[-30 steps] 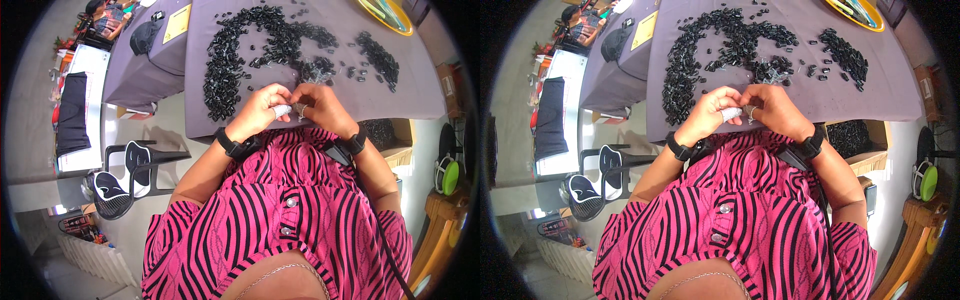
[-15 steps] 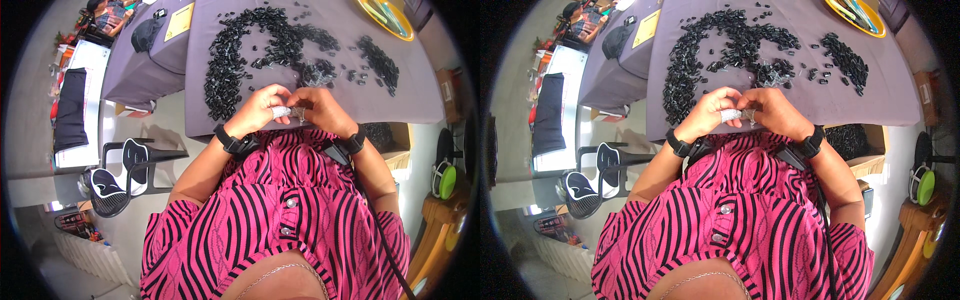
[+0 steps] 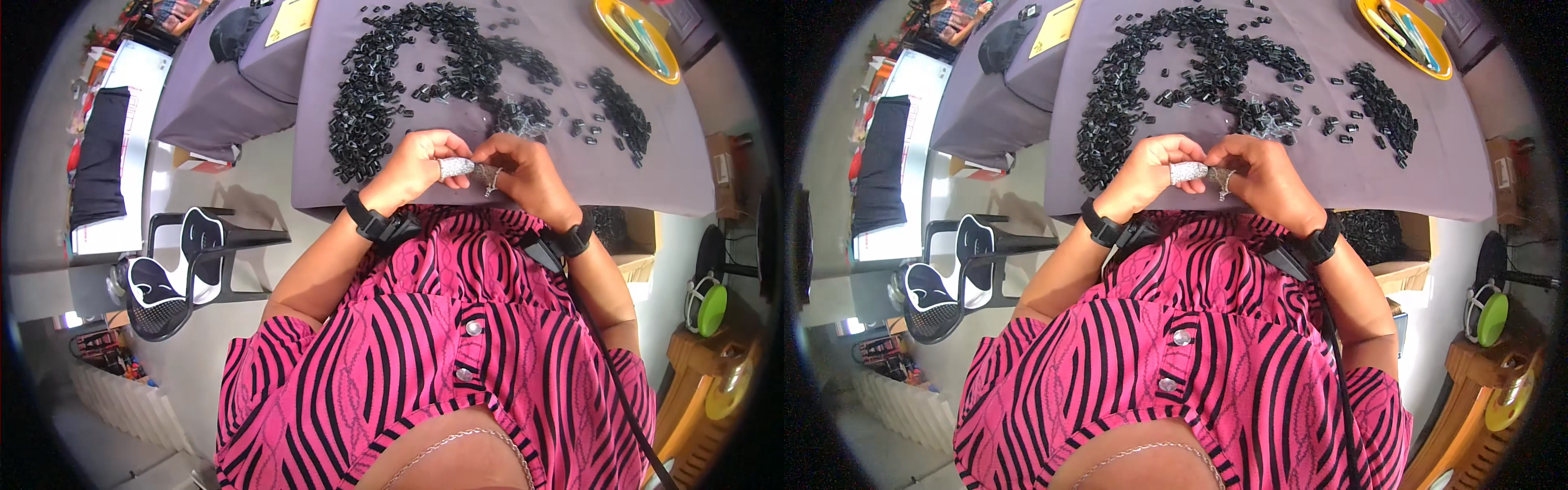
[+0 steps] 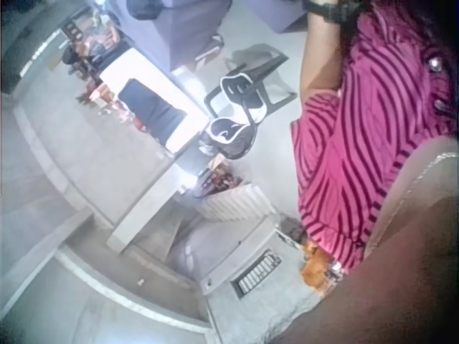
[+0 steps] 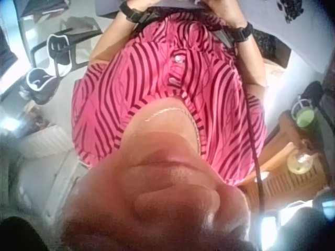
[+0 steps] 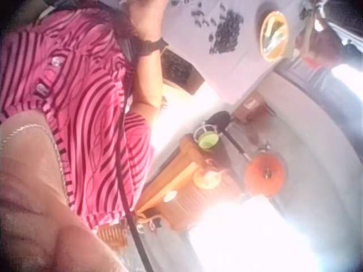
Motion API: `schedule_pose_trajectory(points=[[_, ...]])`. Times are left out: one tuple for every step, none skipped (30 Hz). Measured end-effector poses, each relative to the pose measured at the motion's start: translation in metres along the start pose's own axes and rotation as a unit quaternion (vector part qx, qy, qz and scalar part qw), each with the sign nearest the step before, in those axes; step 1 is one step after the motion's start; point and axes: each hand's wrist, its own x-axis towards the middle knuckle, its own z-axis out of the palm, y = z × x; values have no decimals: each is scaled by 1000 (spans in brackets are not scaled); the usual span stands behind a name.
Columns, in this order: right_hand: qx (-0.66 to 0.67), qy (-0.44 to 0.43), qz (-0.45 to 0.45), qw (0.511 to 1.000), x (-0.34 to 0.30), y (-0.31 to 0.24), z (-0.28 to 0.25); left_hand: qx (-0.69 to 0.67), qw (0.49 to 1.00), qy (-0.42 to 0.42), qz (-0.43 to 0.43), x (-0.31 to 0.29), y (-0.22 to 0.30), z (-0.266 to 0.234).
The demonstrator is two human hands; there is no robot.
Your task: Sorting small black plastic or rubber components and placing them into a small bag.
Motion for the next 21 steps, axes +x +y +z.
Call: schedule_pose_trajectory(points=[[20, -5, 4, 1000, 0, 0, 0, -5, 1000, 5, 0, 0, -1, -1], [19, -5, 5, 1000, 0, 0, -1, -18, 1000, -2, -3, 0, -1, -3], [40, -20, 9, 999, 1, 1, -3, -18, 1000, -4, -3, -1, -1, -3], [61, -36, 14, 997, 1, 1, -3, -10, 1000, -13, -3, -1, -1, -4], [59, -35, 15, 998, 0, 0, -4, -2, 1000, -23, -2, -2, -1, -3], [67, -51, 32, 996, 0, -2, -5, -3, 1000, -24, -2, -2, 0, -3], [75, -67, 50, 994, 0, -3, -6, 13, 999, -31, -5, -2, 2, -3], [73, -66, 50, 994, 1, -2, -6, 30, 999, -38, -7, -1, 3, -3], [93, -73, 51, 992, 2, 1, -6, 29, 999, -40, -6, -1, 3, -3], [113, -81, 52, 989, 2, 3, -6, 30, 999, -40, -16, -1, 4, -3], [111, -79, 52, 989, 2, 4, -7, 31, 998, -42, -26, -1, 4, -4], [111, -79, 53, 989, 2, 4, -7, 30, 998, -44, -25, 0, 3, -4], [111, -79, 53, 989, 2, 4, -9, 23, 999, -46, -15, 1, 2, -4], [109, -76, 54, 990, 0, 0, -10, 15, 999, -47, -5, 1, 2, -4], [93, -68, 44, 992, -3, -7, -12, 13, 999, -51, -4, 1, 2, -3], [76, -59, 34, 995, -6, -13, -15, -6, 999, -40, -4, 1, 3, -1], [72, -55, 36, 995, -8, -13, -22, -26, 999, -32, -4, 1, 3, 1], [-3, 3, -25, 1000, -10, -11, -36, -29, 999, -36, -1, 2, 3, 1], [-80, 61, -86, 991, -13, -10, -51, -30, 999, -31, -6, 2, 1, 0], [-206, 120, 6, 971, -17, -15, -70, -33, 999, -28, -12, 2, 0, -1], [-272, 159, -47, 948, -22, -17, -84, -38, 999, -34, -8, 2, 0, -2]])
